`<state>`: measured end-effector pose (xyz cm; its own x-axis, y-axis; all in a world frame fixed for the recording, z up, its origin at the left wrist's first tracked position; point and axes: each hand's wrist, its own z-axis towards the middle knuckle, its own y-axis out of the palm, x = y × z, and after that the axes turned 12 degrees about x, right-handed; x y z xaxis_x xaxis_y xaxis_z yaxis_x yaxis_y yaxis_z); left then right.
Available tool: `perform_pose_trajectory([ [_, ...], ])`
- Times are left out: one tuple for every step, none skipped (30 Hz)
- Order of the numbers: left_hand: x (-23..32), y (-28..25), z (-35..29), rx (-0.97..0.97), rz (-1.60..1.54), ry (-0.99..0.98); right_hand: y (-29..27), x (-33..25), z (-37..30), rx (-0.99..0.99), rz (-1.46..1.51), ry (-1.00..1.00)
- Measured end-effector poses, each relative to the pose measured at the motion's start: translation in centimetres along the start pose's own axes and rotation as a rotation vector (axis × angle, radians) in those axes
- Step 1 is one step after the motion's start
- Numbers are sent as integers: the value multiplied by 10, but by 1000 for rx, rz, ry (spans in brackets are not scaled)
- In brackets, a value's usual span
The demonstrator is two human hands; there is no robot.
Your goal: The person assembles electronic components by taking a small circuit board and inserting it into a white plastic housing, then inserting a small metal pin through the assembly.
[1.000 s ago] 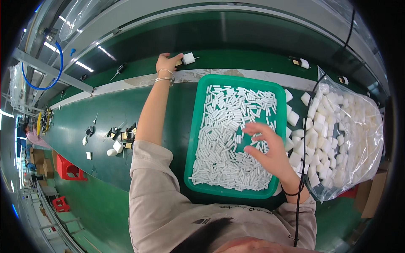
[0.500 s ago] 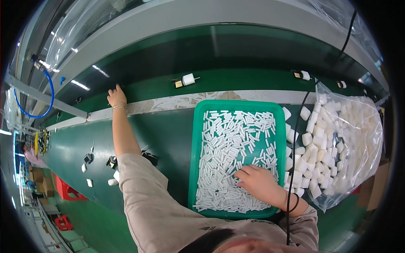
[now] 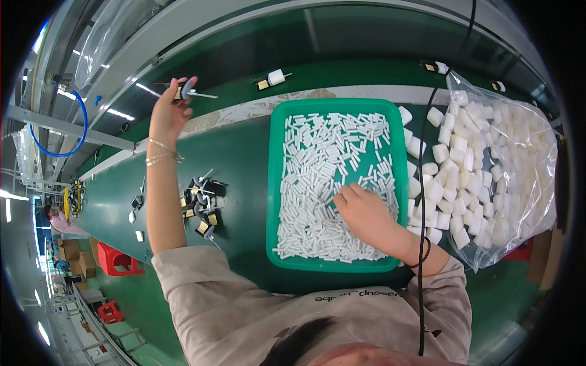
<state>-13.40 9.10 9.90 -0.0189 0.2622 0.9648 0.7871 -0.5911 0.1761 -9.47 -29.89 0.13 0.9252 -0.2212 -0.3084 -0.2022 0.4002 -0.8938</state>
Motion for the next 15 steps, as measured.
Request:
perform_pose_trajectory([
  [-5,19,-24,-150,-163,-44,0,0,-2,46,-34,-9],
  [-16,32,-46,-298,-302,-64,-4,0,0,49,-27,-12],
  [-27,45,-71,-384,-384,-58,-10,-1,2,52,-28,-7],
  [-41,57,-95,-354,-408,-49,-15,-1,5,131,217,64],
  [-54,67,-111,-475,-412,-19,-24,-1,9,217,449,140],
  [-63,71,-128,-498,-359,37,-41,-6,16,208,745,291],
  [-69,76,-145,-471,-323,58,-49,-6,16,211,740,301],
  [-73,88,-159,-455,-287,127,-55,-3,12,330,921,376],
  [-74,94,-171,-426,-252,204,-61,-3,11,445,1105,436],
  [-76,97,-177,-431,-260,198,-67,-5,11,470,1222,523],
  [-77,100,-181,-419,-261,220,-71,-5,9,470,1213,530],
  [-78,102,-185,-405,-257,246,-74,-5,8,500,1195,499],
  [-78,103,-187,-406,-260,244,-75,-5,6,530,1177,468],
  [-79,105,-188,-414,-273,267,-76,-4,5,529,1175,471],
  [-78,104,-189,-421,-284,291,-77,-5,5,522,1191,469],
])
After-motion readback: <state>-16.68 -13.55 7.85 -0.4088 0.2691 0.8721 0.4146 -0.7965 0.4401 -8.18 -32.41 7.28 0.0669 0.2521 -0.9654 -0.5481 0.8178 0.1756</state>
